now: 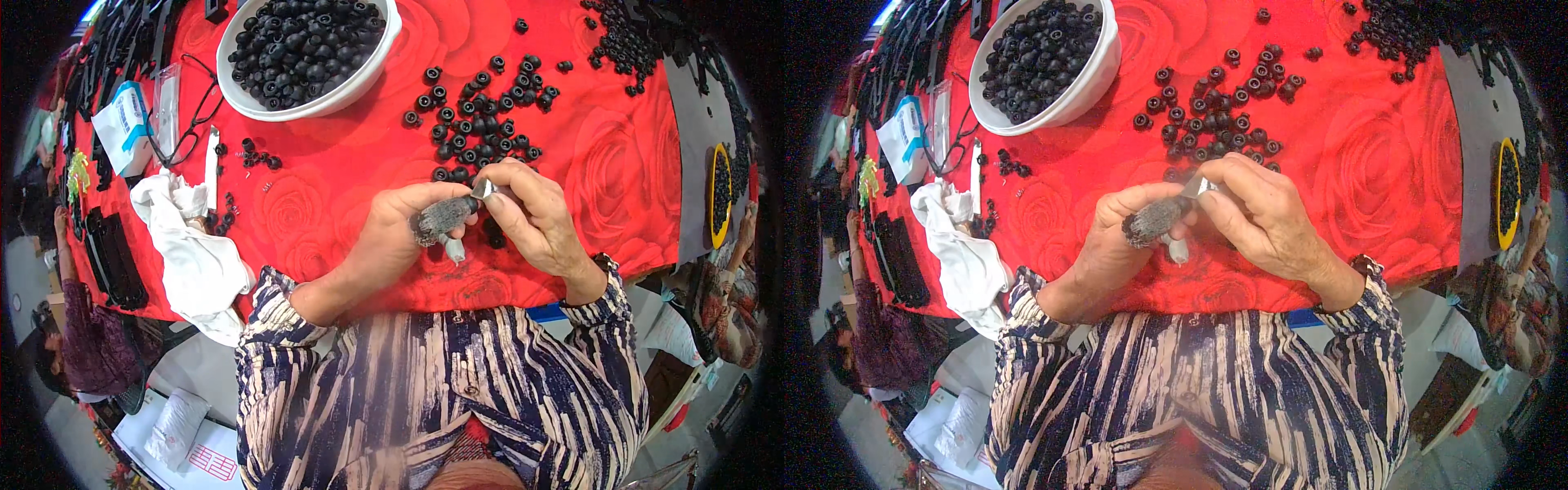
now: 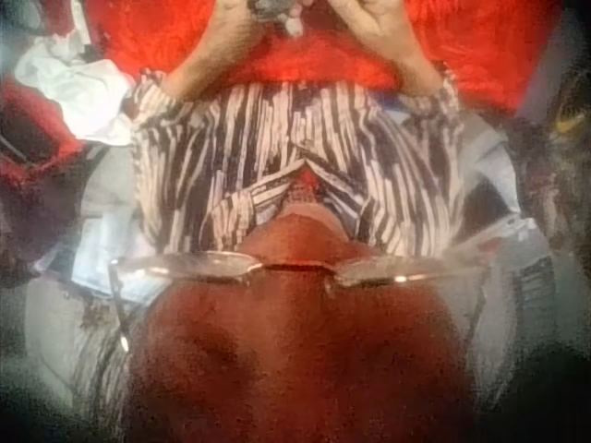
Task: The person sits at a table covered with a red cloth and repeatedly picks up small black beads. Using a small metal tool, they scrape or clean the surface of each bead individually. The cleaned beads are placed back onto the table surface, while a bowl of unprocessed beads sits nearby.
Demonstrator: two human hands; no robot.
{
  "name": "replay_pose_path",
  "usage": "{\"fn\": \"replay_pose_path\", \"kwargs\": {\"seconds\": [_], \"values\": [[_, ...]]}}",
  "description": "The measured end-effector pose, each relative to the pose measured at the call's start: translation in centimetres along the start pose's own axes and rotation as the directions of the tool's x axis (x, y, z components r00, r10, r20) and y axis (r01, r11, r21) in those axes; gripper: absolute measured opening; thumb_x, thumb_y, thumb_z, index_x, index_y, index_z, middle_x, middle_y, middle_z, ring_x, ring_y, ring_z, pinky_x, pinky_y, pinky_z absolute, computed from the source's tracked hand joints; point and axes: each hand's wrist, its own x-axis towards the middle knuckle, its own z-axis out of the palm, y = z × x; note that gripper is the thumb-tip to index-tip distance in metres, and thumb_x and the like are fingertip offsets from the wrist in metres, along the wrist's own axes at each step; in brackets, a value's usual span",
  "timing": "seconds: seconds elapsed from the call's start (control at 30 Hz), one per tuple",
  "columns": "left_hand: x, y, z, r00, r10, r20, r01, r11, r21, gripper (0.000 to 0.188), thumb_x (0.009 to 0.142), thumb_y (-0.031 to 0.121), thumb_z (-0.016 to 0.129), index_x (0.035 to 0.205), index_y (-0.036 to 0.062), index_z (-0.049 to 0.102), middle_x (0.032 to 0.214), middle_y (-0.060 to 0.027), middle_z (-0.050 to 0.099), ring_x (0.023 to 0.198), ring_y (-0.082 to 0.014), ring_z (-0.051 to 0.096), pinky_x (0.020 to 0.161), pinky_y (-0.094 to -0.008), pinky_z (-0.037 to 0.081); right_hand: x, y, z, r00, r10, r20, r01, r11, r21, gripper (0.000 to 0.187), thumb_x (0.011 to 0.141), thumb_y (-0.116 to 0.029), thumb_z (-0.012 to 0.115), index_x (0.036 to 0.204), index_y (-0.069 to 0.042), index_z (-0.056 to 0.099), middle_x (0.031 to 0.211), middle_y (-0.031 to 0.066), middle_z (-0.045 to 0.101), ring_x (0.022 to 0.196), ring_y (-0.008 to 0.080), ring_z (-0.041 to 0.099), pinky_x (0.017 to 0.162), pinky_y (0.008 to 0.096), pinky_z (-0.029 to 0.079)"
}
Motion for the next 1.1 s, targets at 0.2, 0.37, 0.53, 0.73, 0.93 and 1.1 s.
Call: {"fn": "replay_pose_path", "kwargs": {"seconds": [0.2, 0.37, 0.53, 0.73, 0.93, 1.1], "values": [[-0.01, -0.15, -0.28, 0.999, 0.018, 0.029, -0.017, 1.0, -0.015, 0.022, 0.092, 0.008, 0.052, 0.111, -0.0001, 0.06, 0.091, -0.0059, 0.064, 0.076, -0.0086, 0.059, 0.066, -0.0231, 0.052, 0.22, -0.07, -0.08, 0.999, -0.011, 0.036, 0.012, 1.0, -0.026, 0.014, 0.085, -0.004, 0.054, 0.097, 0.002, 0.056, 0.078, 0.0122, 0.055, 0.069, 0.0247, 0.056, 0.062, 0.033, 0.044], [0.11, -0.39, -0.38, 1.0, 0.0, 0.005, 0.0, 1.0, -0.009, 0.021, 0.092, 0.008, 0.051, 0.11, 0.0, 0.06, 0.091, -0.0056, 0.064, 0.076, -0.0081, 0.059, 0.065, -0.0225, 0.051, 0.21, 0.07, -0.2, 0.998, -0.046, 0.05, 0.048, 0.998, -0.047, 0.015, 0.084, -0.003, 0.055, 0.098, 0.003, 0.056, 0.079, 0.013, 0.054, 0.069, 0.0252, 0.056, 0.061, 0.033, 0.044], [0.13, -0.3, -0.37, 1.0, -0.022, 0.014, 0.022, 0.999, -0.024, 0.019, 0.092, 0.008, 0.052, 0.107, -0.0002, 0.06, 0.089, -0.0044, 0.063, 0.077, -0.0072, 0.058, 0.065, -0.0209, 0.05, 0.14, 0.06, -0.23, 0.998, -0.037, 0.049, 0.04, 0.998, -0.057, 0.016, 0.083, -0.003, 0.056, 0.098, 0.004, 0.056, 0.078, 0.0136, 0.054, 0.067, 0.0256, 0.055, 0.059, 0.0324, 0.043], [0.24, -0.42, -0.74, 0.998, -0.04, 0.055, 0.043, 0.998, -0.047, 0.018, 0.09, 0.012, 0.055, 0.103, 0.0012, 0.061, 0.087, -0.0015, 0.061, 0.074, -0.0055, 0.056, 0.065, -0.0199, 0.047, 0.25, 0.43, -0.34, 0.994, -0.067, 0.089, 0.073, 0.995, -0.066, 0.017, 0.081, -0.002, 0.056, 0.097, 0.004, 0.055, 0.076, 0.0132, 0.052, 0.064, 0.0255, 0.054, 0.057, 0.0329, 0.042], [0.15, -0.05, -0.4, 0.996, -0.046, 0.073, 0.05, 0.998, -0.046, 0.019, 0.091, 0.017, 0.057, 0.101, 0.0013, 0.06, 0.086, -0.0002, 0.059, 0.071, -0.0052, 0.054, 0.061, -0.0206, 0.047, 0.57, 0.29, -0.65, 0.985, -0.083, 0.15, 0.091, 0.995, -0.049, 0.015, 0.081, -0.002, 0.057, 0.095, 0.003, 0.055, 0.072, 0.0119, 0.049, 0.061, 0.0254, 0.052, 0.055, 0.0338, 0.041], [0.14, 0.19, -0.2, 0.993, -0.101, 0.058, 0.101, 0.995, -0.004, 0.021, 0.091, 0.021, 0.056, 0.099, 0.0007, 0.059, 0.083, -0.0014, 0.057, 0.065, -0.008, 0.055, 0.057, -0.0225, 0.047, 0.56, 0.59, -0.69, 0.979, -0.126, 0.157, 0.143, 0.984, -0.103, 0.016, 0.079, -0.003, 0.06, 0.094, 0.002, 0.056, 0.071, 0.0122, 0.05, 0.061, 0.0268, 0.052, 0.054, 0.0348, 0.041]]}}
